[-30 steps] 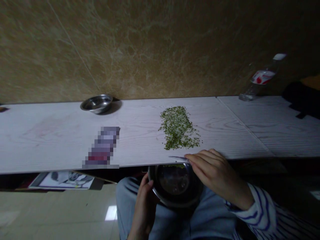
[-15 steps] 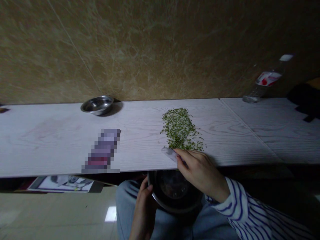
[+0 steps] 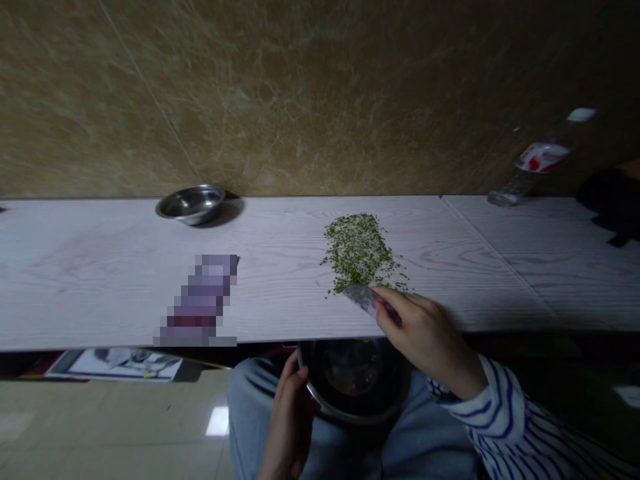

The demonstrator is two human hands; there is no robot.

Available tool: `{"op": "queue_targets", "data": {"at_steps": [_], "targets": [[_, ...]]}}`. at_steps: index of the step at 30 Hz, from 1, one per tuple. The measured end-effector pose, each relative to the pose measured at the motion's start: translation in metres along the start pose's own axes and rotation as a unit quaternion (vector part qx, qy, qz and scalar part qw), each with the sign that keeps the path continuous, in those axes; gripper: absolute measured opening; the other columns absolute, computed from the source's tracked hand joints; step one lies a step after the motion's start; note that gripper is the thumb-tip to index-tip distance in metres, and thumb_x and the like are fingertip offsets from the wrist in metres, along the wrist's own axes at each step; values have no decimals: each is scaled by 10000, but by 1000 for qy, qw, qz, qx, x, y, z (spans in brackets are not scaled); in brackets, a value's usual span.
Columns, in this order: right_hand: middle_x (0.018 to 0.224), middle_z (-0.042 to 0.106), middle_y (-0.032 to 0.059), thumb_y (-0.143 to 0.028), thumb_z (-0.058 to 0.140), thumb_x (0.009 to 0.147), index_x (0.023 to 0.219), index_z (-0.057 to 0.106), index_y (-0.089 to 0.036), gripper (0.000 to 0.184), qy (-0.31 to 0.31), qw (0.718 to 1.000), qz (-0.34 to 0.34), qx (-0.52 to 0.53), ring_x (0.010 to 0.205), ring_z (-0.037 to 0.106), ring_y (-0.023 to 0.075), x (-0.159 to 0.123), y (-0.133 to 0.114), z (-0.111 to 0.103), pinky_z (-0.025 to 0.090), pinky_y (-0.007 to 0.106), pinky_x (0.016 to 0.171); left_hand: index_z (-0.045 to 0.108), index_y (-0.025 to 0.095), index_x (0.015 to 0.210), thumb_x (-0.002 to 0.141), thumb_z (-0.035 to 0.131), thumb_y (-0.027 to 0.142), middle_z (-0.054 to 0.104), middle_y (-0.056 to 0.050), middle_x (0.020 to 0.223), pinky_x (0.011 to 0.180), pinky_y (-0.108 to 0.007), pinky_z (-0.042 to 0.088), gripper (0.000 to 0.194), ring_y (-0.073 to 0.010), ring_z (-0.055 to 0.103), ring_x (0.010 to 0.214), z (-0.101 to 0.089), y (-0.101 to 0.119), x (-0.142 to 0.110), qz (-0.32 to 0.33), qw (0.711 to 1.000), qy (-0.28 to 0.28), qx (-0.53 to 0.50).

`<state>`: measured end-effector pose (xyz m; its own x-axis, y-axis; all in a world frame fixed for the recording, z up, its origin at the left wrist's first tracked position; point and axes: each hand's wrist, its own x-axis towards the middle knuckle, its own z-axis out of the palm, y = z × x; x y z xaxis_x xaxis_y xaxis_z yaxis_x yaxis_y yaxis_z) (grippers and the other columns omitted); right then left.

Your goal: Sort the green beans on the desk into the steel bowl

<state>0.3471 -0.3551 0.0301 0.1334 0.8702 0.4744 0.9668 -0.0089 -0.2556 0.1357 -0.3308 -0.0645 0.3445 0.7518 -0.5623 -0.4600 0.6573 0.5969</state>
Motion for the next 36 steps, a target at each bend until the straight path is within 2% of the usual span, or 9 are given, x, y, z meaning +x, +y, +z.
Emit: {"op": "queue_targets", "data": {"at_steps": [3,6,12,18,25,36], "targets": [[831,754,58,-158,496,895,1054,669,-164,235,29,999,-15,-12,691,698,189,1,5,-5,541,305,664,593,248,1262,739,705,354,713,-94,1173,901,-421,500,545,-313,626,1128,1,-1,0,-4,1000,0,1],[885,752,76,-163,512,906,1064,668,-153,222,41,998,-32,-32,738,692,201,3,8,-8,517,327,706,595,241,1241,742,707,343,715,-84,1161,912,-408,492,521,-304,614,1143,2,-1,-1,-3,1000,-1,-7],[888,743,58,-135,504,927,1121,652,-156,244,1,996,-69,-63,789,665,197,6,4,-6,435,339,739,590,223,1244,763,684,343,723,-100,1109,902,-427,491,505,-320,630,1109,4,-1,-4,1,1000,-11,1],[885,736,30,-110,527,915,1143,649,-173,265,-24,994,-95,-57,803,641,189,-1,-3,-7,382,336,734,578,224,1228,787,669,327,724,-80,1102,901,-395,489,462,-296,633,1103,3,-1,-4,-1,1000,-14,4],[842,730,25,-126,521,929,1155,647,-153,260,-8,993,-98,-64,769,629,185,-2,-2,-11,369,338,713,578,217,1250,783,669,312,718,-84,1123,890,-389,500,485,-300,613,1136,6,0,-5,2,1000,-27,-7],[912,734,29,-128,521,933,1151,637,-166,250,-41,993,-104,-31,834,630,183,-8,-6,-13,374,325,751,571,216,1266,787,663,301,726,-76,1099,884,-377,502,495,-285,624,1114,6,1,-5,3,1000,-26,-4]]}}
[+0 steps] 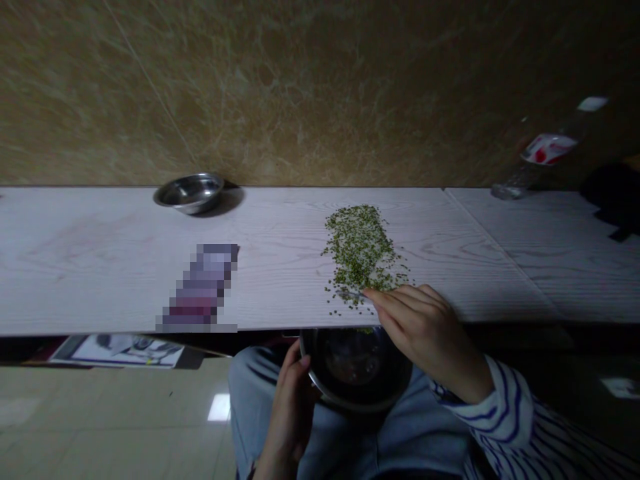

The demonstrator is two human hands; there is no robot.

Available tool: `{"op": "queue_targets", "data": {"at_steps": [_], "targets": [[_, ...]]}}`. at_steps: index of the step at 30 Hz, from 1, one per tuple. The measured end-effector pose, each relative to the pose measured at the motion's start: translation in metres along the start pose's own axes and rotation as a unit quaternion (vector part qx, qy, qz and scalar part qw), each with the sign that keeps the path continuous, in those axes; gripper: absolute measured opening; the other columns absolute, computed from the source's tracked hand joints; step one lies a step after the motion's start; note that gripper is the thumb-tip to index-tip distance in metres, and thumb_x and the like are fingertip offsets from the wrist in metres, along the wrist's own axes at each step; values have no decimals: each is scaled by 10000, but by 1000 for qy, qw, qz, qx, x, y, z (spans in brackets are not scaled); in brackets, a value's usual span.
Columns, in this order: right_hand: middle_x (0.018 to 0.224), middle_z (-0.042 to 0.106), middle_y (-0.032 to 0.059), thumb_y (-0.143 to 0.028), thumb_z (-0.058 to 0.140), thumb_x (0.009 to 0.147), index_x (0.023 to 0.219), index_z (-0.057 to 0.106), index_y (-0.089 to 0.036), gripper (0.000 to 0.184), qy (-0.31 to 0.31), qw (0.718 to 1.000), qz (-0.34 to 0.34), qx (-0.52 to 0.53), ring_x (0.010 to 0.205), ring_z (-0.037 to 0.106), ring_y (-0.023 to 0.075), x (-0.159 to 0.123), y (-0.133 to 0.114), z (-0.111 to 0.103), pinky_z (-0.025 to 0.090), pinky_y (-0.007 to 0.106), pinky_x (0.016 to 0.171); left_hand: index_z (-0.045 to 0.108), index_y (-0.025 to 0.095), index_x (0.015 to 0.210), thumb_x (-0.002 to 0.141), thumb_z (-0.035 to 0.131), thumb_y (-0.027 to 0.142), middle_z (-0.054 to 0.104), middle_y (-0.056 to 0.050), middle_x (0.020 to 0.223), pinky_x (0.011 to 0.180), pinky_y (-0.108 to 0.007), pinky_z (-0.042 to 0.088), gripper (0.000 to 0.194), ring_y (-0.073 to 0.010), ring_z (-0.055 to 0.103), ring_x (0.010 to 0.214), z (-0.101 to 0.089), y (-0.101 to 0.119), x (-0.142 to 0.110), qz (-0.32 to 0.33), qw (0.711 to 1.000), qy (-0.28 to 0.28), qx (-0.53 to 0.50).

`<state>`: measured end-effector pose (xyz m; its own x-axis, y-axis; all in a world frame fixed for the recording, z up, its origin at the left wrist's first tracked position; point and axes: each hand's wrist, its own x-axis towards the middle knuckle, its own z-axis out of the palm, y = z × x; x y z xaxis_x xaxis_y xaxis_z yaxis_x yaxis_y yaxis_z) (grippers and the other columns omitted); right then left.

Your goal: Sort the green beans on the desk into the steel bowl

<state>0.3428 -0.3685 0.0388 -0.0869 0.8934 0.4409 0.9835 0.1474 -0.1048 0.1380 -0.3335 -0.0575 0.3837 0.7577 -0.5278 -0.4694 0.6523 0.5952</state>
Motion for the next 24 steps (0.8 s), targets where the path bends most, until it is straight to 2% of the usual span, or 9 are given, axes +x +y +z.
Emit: {"op": "queue_targets", "data": {"at_steps": [10,19,24], "targets": [[951,733,37,-122,510,942,1168,613,-169,252,8,1000,8,-21,841,634,177,-24,14,-12,381,324,734,610,215,1220,754,675,330,721,-92,1109,859,-400,508,485,-311,633,1086,2,-5,0,5,1000,20,19],[953,728,30,-113,509,939,1158,605,-174,246,-2,1000,-5,8,836,624,172,-31,5,-17,379,324,736,609,215,1229,765,678,330,721,-87,1108,850,-390,512,483,-315,612,1123,4,-4,-3,9,1000,14,24],[948,722,29,-91,517,928,1165,595,-180,265,6,1000,4,-3,838,624,170,-37,10,-17,382,325,740,595,221,1237,787,653,312,713,-82,1124,865,-388,509,463,-302,616,1119,1,-4,-3,4,1000,-3,21]]}}
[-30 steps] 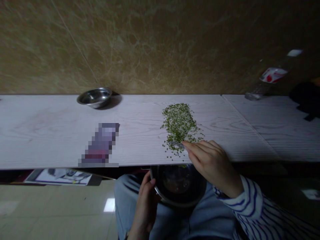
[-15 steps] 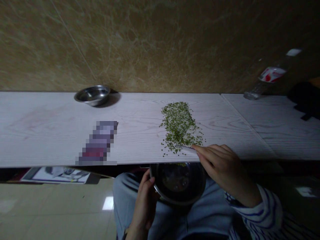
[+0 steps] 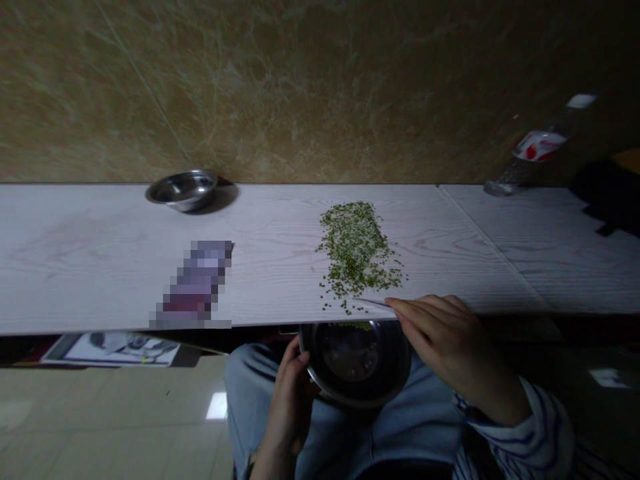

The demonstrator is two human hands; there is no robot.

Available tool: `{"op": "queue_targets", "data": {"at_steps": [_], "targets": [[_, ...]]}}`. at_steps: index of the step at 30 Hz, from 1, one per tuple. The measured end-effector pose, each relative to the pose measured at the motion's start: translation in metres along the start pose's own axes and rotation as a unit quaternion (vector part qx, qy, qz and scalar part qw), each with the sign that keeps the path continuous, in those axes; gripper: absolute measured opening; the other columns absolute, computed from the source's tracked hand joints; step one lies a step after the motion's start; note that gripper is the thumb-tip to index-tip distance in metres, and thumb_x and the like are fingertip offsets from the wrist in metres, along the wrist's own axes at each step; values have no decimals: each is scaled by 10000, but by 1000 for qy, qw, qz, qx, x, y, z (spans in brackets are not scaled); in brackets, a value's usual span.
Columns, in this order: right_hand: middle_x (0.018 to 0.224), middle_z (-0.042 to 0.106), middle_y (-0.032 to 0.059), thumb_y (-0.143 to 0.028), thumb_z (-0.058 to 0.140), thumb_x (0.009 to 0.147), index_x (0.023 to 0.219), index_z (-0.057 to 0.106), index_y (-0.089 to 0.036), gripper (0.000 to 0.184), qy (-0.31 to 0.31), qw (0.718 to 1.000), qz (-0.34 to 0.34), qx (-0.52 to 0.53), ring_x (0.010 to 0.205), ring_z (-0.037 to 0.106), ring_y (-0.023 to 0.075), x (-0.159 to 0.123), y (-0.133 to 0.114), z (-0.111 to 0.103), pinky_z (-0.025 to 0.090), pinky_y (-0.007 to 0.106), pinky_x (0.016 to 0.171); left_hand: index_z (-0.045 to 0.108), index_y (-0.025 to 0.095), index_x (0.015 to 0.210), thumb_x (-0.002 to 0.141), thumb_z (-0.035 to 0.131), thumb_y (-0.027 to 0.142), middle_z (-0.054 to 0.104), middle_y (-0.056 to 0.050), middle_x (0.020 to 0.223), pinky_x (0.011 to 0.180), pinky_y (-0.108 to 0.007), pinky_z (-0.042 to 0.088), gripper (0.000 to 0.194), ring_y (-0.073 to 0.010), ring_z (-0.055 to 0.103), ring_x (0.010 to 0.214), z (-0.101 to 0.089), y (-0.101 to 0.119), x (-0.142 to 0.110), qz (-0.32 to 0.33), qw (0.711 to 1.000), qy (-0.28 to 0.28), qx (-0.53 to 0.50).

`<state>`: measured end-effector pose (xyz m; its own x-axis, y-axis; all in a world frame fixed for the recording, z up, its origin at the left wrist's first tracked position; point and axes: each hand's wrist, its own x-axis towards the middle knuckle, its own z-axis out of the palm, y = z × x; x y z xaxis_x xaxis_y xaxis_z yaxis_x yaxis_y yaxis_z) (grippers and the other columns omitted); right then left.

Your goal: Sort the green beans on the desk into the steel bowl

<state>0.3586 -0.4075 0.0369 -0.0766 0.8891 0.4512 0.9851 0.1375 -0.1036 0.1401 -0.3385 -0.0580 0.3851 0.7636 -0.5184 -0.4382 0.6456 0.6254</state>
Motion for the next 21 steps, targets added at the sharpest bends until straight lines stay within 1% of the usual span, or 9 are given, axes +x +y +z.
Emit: {"op": "queue_targets", "data": {"at_steps": [4,8,12,14,17,21], "targets": [[924,718,30,-104,512,937,1164,597,-181,254,-2,1000,11,-10,823,624,169,-5,3,0,385,326,731,599,213,1225,787,646,318,710,-88,1131,860,-390,510,453,-305,625,1101,2,-1,0,-3,1000,-5,4],[931,724,38,-117,507,942,1177,598,-171,258,-9,1000,12,-7,826,628,171,-7,-4,-1,392,330,740,580,210,1248,787,647,332,719,-82,1110,845,-376,511,482,-301,627,1091,5,-3,0,-9,1000,-2,6],[974,735,41,-117,498,942,1177,609,-177,266,-23,1000,10,13,851,642,169,-4,-14,-1,405,336,754,578,207,1257,786,648,337,715,-91,1119,845,-383,509,493,-306,623,1094,6,-4,0,-7,1000,-7,7],[978,738,43,-123,491,944,1178,614,-181,270,-19,1000,13,16,852,646,168,-1,-16,-1,411,339,753,586,212,1245,783,654,339,714,-90,1118,846,-388,508,484,-310,628,1089,6,-4,-1,-9,1000,-11,8],[974,741,53,-132,491,945,1179,617,-173,268,-8,1000,20,10,851,648,173,3,-15,0,414,343,752,588,218,1232,793,645,334,714,-86,1116,856,-386,504,457,-306,628,1092,5,-2,-2,-11,1000,-16,6],[980,740,51,-126,495,947,1179,614,-162,263,-16,1000,14,9,850,641,174,9,-12,2,402,340,748,591,217,1229,798,638,341,709,-86,1131,874,-388,496,451,-308,606,1127,5,-2,-2,-10,1000,-14,9]]}}
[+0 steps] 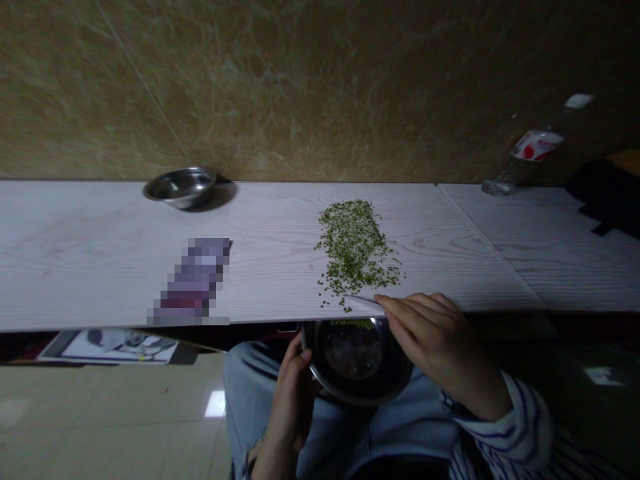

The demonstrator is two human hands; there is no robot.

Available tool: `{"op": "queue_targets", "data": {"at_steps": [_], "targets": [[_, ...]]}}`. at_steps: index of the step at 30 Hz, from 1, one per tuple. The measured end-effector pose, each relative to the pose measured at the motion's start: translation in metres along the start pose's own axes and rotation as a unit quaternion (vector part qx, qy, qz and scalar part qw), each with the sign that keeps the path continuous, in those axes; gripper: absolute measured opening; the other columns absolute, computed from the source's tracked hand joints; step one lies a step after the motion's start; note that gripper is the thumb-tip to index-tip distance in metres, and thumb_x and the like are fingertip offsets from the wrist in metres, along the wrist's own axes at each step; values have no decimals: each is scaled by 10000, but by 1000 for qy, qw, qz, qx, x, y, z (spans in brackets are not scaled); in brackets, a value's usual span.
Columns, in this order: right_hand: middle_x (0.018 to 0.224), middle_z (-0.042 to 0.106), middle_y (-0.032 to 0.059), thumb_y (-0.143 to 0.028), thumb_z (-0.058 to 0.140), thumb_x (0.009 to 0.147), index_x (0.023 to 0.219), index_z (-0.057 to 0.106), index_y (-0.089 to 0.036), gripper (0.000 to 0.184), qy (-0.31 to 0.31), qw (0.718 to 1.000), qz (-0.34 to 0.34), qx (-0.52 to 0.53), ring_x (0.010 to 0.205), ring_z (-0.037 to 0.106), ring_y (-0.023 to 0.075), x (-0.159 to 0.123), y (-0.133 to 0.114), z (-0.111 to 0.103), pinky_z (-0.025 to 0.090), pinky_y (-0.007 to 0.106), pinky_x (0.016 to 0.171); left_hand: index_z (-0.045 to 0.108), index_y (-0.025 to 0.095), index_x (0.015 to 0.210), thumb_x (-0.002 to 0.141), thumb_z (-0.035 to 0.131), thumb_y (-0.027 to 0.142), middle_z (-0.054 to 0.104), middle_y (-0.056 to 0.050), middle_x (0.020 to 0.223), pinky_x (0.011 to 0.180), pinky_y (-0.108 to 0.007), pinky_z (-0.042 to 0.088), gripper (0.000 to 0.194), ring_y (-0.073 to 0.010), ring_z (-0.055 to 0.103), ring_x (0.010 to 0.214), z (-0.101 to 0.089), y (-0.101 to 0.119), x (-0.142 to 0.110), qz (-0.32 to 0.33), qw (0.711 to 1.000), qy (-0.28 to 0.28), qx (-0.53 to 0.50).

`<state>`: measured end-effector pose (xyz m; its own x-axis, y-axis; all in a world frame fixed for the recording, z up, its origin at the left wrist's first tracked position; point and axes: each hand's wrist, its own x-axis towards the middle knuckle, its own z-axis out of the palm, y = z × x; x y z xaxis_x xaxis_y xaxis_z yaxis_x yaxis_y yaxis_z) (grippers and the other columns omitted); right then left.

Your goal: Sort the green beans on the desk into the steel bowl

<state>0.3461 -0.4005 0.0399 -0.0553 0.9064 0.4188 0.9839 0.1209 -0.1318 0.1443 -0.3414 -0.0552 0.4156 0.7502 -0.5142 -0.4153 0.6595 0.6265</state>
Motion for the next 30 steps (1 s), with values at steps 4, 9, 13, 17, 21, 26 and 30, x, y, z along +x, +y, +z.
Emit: {"op": "queue_targets", "data": {"at_steps": [4,9,13,17,21,26,30], "targets": [[959,738,36,-117,504,943,1171,622,-157,260,-5,1000,-11,5,845,634,171,0,-1,1,392,339,738,593,206,1241,766,663,338,711,-96,1129,879,-404,494,499,-322,607,1126,1,0,1,1,1000,16,-7],[933,738,31,-118,513,936,1158,633,-165,256,0,1000,-10,9,835,635,166,-5,-3,0,393,334,733,591,215,1256,746,684,332,719,-84,1115,878,-386,496,531,-305,617,1107,2,0,1,4,1000,23,-19],[950,740,41,-125,498,943,1161,630,-172,260,-5,1000,-8,6,839,638,168,-4,-4,0,396,334,732,606,225,1224,734,689,348,728,-80,1069,858,-396,505,512,-313,631,1075,1,1,1,0,1000,27,-13],[950,742,46,-129,488,947,1166,627,-183,265,-2,1000,-11,17,835,641,169,0,-7,2,395,334,729,617,220,1197,735,687,333,721,-84,1096,866,-403,501,481,-318,627,1085,2,2,0,5,999,33,-12],[930,740,53,-124,476,945,1174,624,-168,276,-8,999,-22,29,830,638,168,4,-17,3,400,335,742,617,220,1216,723,694,346,720,-86,1102,867,-401,502,515,-314,631,1075,2,3,0,8,999,35,-11],[934,737,49,-130,480,951,1171,617,-157,261,-6,998,-35,44,827,633,163,6,-24,4,396,331,749,626,222,1195,731,686,337,716,-84,1102,862,-397,506,481,-306,636,1063,0,4,0,11,999,31,-12],[933,739,57,-127,485,943,1160,621,-161,258,7,1000,-3,17,808,640,169,5,-19,5,403,335,748,635,225,1154,748,679,332,716,-76,1108,849,-374,510,422,-295,631,1075,-2,5,0,14,999,34,-12]]}}
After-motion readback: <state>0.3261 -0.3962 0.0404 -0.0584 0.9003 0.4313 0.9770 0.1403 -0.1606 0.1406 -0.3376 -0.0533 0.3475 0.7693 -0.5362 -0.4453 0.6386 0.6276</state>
